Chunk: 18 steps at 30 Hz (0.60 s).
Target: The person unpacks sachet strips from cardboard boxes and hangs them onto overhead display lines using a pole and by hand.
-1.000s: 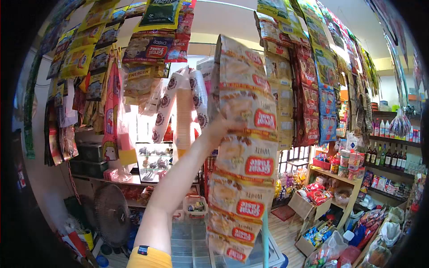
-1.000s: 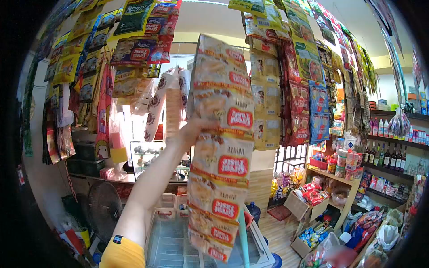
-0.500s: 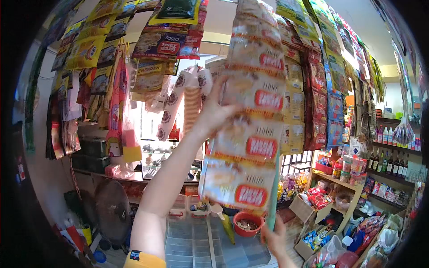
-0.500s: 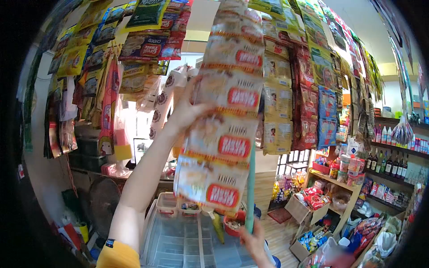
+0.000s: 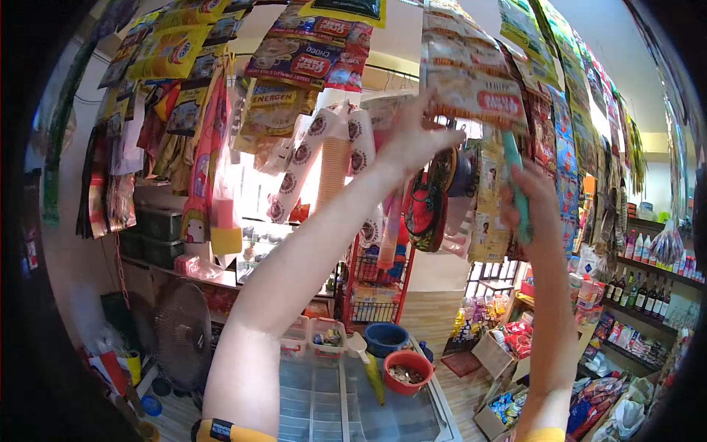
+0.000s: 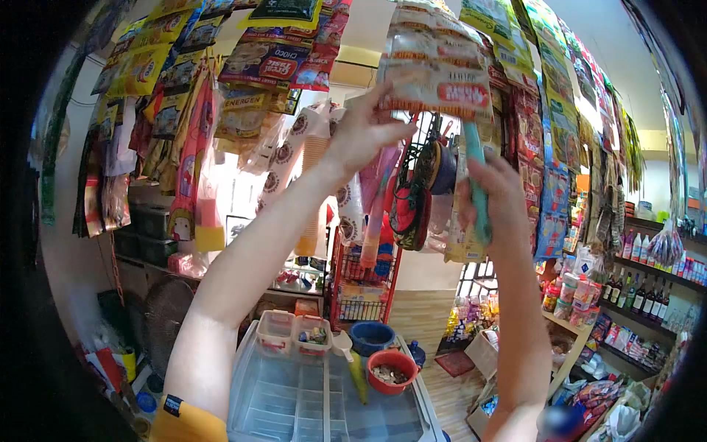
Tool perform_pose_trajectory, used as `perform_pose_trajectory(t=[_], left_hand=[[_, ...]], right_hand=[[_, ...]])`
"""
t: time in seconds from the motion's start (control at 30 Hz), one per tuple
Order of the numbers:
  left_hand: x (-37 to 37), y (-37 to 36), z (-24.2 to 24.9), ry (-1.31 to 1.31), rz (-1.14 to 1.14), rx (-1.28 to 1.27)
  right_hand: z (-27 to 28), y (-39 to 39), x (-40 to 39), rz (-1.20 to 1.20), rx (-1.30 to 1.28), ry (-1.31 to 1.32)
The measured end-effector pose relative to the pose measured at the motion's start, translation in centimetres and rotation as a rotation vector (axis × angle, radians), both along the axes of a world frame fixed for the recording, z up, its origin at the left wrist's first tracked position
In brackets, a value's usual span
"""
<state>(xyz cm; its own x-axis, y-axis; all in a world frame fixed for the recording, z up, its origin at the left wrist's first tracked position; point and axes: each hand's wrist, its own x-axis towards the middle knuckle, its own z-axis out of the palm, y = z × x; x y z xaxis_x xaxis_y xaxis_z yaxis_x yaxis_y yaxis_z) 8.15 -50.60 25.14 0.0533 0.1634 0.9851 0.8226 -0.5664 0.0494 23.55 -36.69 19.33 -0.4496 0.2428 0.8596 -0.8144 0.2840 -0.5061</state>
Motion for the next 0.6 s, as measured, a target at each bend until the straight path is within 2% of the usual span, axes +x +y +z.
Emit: perform_pose_trajectory(t=[0.13, 0.2, 0.23, 0.3, 0.4, 0.57, 0.6], left_hand=[[0.8, -1.3, 2.8, -0.089, -0.032, -0.052], [0.5, -1.4, 3.6, -0.118, -0.039, -0.091], [0.4, -1.2, 3.5, -0.167, -0.094, -0.093], [0.1, -0.6, 3.1, -0.268, -0.205, -0.101], [-0.9, 0.0, 1.9, -0.322, -0.252, -0.101], [-2.2, 1.1, 0.1, -0.287, -0.311, -0.203], [-2.4, 1.4, -0.5, -0.275, -0.243, -0.186]], right_hand=[[5.1, -0.1, 0.7, 0.094, -0.015, -0.033], [6.0, 0.6, 1.4, 0.173, -0.013, -0.061], [5.5, 0.9, 1.4, 0.120, 0.006, -0.065], [3.0, 1.5, 1.8, 0.010, 0.040, -0.077], [-2.5, 1.9, 1.6, -0.134, 0.007, -0.052], [-11.6, 1.9, 2.4, -0.128, -0.142, -0.117], [-13.3, 2.2, 2.6, -0.113, -0.157, -0.152]])
